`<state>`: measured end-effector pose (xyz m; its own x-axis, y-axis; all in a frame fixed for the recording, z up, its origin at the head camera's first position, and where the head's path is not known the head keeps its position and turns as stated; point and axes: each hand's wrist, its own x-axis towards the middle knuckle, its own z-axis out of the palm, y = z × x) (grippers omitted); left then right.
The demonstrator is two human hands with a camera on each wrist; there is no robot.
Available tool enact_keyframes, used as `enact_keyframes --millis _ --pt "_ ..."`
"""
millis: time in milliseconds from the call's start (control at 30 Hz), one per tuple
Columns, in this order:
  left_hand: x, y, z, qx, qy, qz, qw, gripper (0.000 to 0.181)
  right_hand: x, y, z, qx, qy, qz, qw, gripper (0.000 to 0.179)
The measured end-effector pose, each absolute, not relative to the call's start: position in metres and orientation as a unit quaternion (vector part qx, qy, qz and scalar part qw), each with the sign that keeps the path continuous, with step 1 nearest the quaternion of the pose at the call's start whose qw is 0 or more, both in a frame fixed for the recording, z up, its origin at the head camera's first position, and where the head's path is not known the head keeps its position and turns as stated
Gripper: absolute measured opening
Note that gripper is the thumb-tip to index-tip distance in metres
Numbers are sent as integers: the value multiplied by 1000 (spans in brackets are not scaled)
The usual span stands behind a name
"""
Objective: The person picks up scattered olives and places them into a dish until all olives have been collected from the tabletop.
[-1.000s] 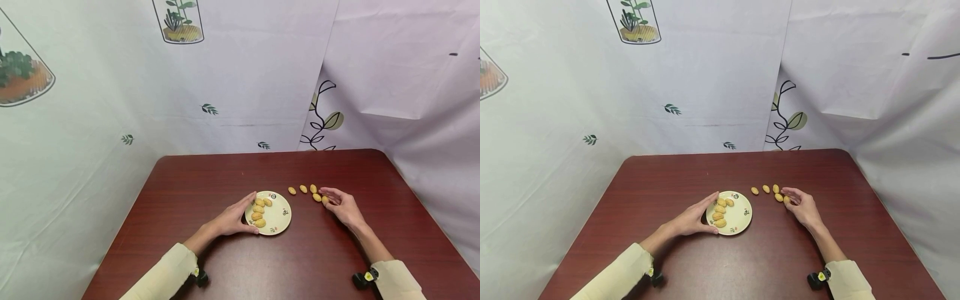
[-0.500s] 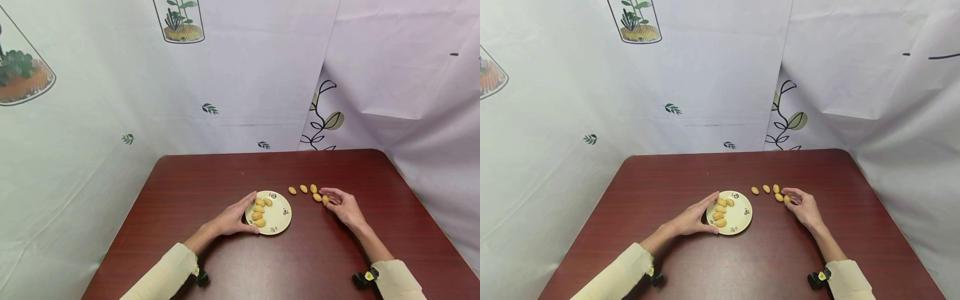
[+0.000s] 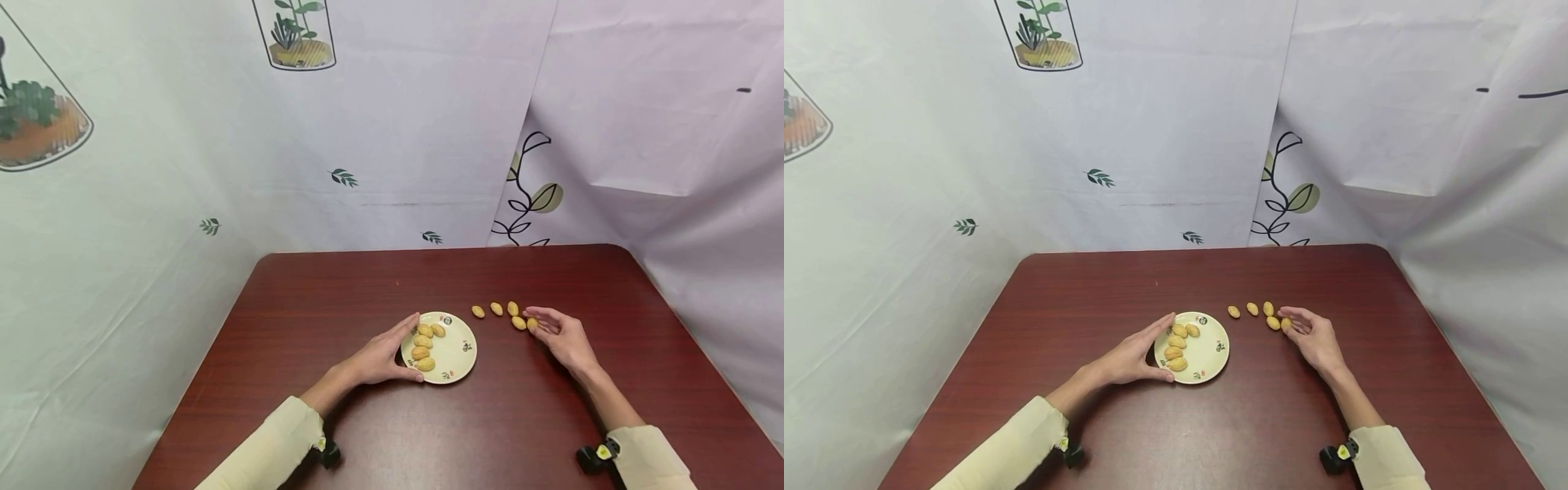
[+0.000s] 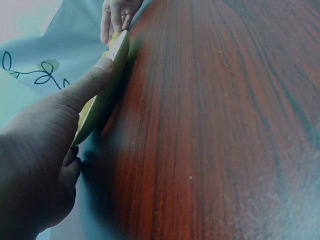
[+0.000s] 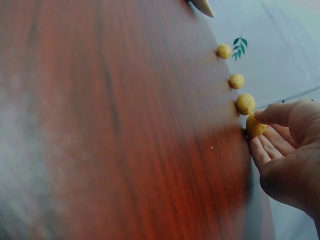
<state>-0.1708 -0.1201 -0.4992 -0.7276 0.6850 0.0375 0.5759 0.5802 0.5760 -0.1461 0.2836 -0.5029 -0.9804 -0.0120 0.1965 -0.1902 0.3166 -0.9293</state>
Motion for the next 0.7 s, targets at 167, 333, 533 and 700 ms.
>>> enact_keyframes --millis 167,333,533,700 --pt "-171 -120 -499 359 882 290 94 121 -146 283 -502 53 -811 577 81 38" --pt "-171 -119 -499 360 883 287 94 121 -147 283 -500 42 -820 565 86 38" --pt "-171 -119 -499 357 883 288 96 120 -147 284 -498 22 -817 568 93 38" --pt "-171 -120 -499 355 885 286 99 120 -146 283 -496 21 -806 584 98 40"
